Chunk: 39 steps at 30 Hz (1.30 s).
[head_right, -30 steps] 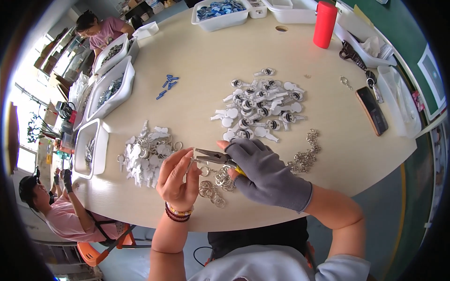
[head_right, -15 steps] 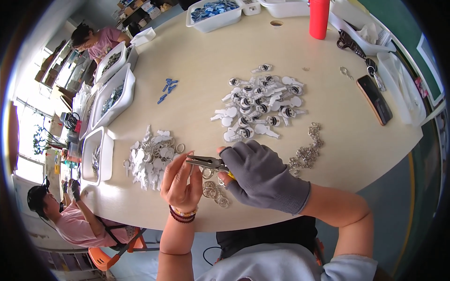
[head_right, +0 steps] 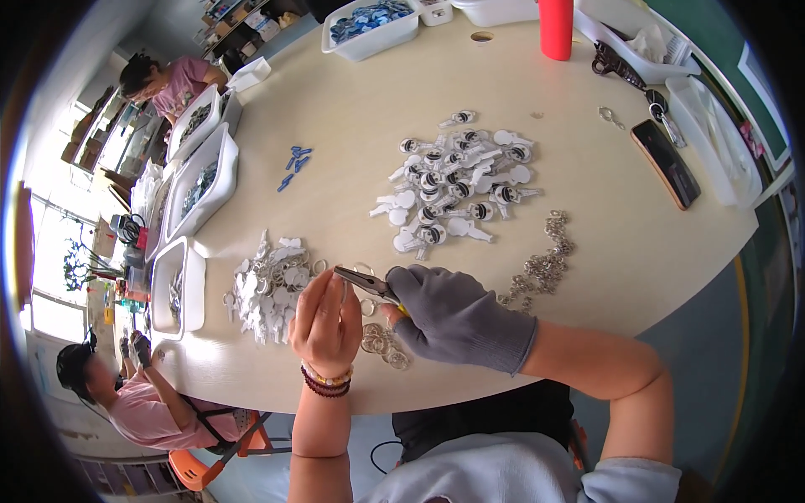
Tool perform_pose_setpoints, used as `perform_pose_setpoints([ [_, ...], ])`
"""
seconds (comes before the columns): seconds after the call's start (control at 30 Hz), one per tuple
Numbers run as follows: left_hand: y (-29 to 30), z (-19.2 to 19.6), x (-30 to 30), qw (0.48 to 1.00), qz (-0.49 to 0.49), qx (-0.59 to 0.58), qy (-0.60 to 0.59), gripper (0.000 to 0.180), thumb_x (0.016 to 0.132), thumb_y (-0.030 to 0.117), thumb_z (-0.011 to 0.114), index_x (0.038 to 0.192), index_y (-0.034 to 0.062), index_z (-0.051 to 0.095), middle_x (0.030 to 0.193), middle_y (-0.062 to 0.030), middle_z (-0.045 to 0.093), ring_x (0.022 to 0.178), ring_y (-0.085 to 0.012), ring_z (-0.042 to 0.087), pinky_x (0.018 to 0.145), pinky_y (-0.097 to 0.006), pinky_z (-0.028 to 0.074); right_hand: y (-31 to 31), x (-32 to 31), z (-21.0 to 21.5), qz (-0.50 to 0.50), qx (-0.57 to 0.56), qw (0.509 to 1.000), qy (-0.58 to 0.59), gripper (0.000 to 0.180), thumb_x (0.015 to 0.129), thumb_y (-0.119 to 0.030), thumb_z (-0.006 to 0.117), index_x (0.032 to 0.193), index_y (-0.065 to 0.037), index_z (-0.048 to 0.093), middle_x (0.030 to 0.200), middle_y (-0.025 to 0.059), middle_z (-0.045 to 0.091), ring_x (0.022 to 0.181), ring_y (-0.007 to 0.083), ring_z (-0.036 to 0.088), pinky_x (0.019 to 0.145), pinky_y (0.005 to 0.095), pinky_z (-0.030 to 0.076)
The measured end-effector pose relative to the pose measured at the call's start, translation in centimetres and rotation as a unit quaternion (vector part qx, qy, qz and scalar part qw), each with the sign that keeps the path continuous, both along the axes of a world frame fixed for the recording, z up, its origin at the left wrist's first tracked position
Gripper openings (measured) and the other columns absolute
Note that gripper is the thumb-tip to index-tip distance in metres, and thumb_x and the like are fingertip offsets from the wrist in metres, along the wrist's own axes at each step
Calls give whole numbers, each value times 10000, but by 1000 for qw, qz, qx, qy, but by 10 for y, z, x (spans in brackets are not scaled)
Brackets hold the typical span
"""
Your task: The person assembles keychains by attaching metal keychain rings to plastic figurines using pliers.
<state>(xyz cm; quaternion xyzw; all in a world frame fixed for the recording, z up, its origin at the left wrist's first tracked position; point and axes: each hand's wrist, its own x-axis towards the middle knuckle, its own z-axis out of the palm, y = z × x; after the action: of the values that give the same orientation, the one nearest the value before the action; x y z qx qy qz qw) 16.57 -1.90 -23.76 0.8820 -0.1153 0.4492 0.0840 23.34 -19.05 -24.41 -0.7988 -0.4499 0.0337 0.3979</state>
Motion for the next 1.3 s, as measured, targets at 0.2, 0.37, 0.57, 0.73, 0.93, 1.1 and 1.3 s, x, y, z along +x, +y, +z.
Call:
perform_pose_setpoints([
  [0.2, -2, -6, -1, 994, -29, -106, 22, 303, 682, -58, 684, 979, -1, 659, 912, -116, 660, 625, -188, 631, 490, -254, 486, -4, 7, 3, 16, -18, 1000, 2, 259, 873, -261, 563, 952, -27, 485, 769, 174, 561, 703, 355, 602, 578, 444, 486],
  [0.37, 3, -2, -1, 996, -10, -90, 1, 315, 691, -55, 681, 1000, 5, 662, 909, -104, 660, 622, -184, 629, 479, -258, 478, -17, 17, 14, 26, 32, 995, 88, 269, 864, -261, 583, 1002, -39, 517, 858, 169, 568, 775, 359, 586, 686, 447, 482],
  [0.57, 6, 1, -2, 999, -4, -33, -13, 335, 695, -65, 671, 1026, -11, 660, 907, -113, 656, 645, -190, 639, 505, -258, 497, -17, 16, 19, 33, -7, 999, -20, 283, 858, -278, 574, 982, -31, 512, 870, 156, 552, 799, 351, 576, 685, 441, 478],
  [0.73, 5, 2, 1, 1000, -18, -10, -7, 343, 689, -69, 668, 1030, -31, 657, 918, -127, 654, 663, -199, 647, 533, -261, 511, -18, 17, 18, 16, -15, 998, -57, 292, 853, -289, 574, 955, -23, 511, 854, 151, 541, 774, 347, 570, 670, 447, 473],
  [0.93, 4, 0, 1, 1000, -10, 7, 6, 340, 685, -69, 670, 1024, -35, 657, 922, -122, 654, 664, -194, 646, 538, -261, 511, -20, 20, 19, 15, -18, 997, -71, 289, 845, -281, 588, 938, -19, 508, 853, 149, 539, 760, 342, 570, 650, 437, 475],
  [1.1, 2, -1, 1, 1000, -14, -12, 11, 340, 687, -62, 669, 1025, -25, 661, 911, -118, 651, 653, -190, 642, 526, -261, 504, -20, 19, 17, 7, -18, 996, -85, 299, 840, -288, 600, 931, -18, 510, 857, 147, 540, 759, 335, 576, 645, 426, 482],
  [1.3, 0, -1, 0, 999, -7, -28, 18, 332, 699, -53, 671, 1027, -6, 663, 893, -108, 648, 628, -184, 632, 503, -261, 494, -18, 16, 15, -6, -27, 995, -98, 302, 851, -315, 593, 899, -26, 517, 827, 139, 556, 738, 329, 591, 612, 423, 496],
])
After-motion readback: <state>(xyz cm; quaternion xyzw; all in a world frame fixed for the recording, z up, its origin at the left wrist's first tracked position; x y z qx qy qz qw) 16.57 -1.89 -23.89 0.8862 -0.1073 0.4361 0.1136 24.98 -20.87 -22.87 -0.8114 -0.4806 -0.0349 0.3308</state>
